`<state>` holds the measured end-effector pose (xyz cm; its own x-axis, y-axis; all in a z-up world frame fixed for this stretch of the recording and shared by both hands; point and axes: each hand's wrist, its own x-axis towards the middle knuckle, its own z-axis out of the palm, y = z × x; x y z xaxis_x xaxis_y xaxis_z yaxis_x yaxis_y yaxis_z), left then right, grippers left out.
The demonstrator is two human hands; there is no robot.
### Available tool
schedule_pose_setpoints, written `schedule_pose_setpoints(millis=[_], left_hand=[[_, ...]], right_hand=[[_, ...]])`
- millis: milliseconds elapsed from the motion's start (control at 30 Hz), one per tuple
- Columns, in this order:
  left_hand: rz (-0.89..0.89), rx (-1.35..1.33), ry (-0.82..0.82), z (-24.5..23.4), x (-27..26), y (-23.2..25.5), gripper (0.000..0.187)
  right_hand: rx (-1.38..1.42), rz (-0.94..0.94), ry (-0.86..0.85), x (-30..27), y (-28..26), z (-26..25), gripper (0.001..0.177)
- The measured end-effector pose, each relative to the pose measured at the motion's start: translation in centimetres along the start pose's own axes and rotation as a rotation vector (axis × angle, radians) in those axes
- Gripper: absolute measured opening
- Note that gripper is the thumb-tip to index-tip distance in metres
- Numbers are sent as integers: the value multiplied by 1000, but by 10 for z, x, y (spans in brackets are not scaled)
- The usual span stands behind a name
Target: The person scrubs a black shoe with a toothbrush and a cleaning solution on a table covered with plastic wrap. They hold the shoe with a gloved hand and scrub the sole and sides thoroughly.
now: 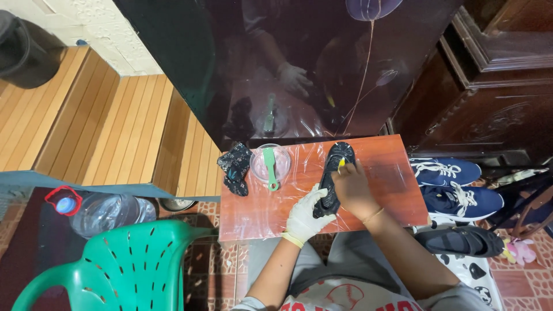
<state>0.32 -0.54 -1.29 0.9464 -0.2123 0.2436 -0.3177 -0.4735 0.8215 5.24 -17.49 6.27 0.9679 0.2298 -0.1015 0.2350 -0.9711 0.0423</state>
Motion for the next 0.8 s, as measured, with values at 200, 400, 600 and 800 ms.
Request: schedule_pose_setpoints(millis=[200, 400, 600, 800], left_hand=[[-45, 21, -69, -3, 0, 1, 68], [-112, 71, -128, -2, 2, 0, 70], [-57, 66, -91, -4, 0, 3, 69], [-45, 98, -92, 0, 0, 0, 69]], right_hand=[[-15, -66, 79, -32, 7, -5, 24], [-46, -3, 42, -16, -6, -1, 30], [30, -24, 92, -9, 16, 23, 20], [-31, -68, 227, -32, 25, 29, 18]])
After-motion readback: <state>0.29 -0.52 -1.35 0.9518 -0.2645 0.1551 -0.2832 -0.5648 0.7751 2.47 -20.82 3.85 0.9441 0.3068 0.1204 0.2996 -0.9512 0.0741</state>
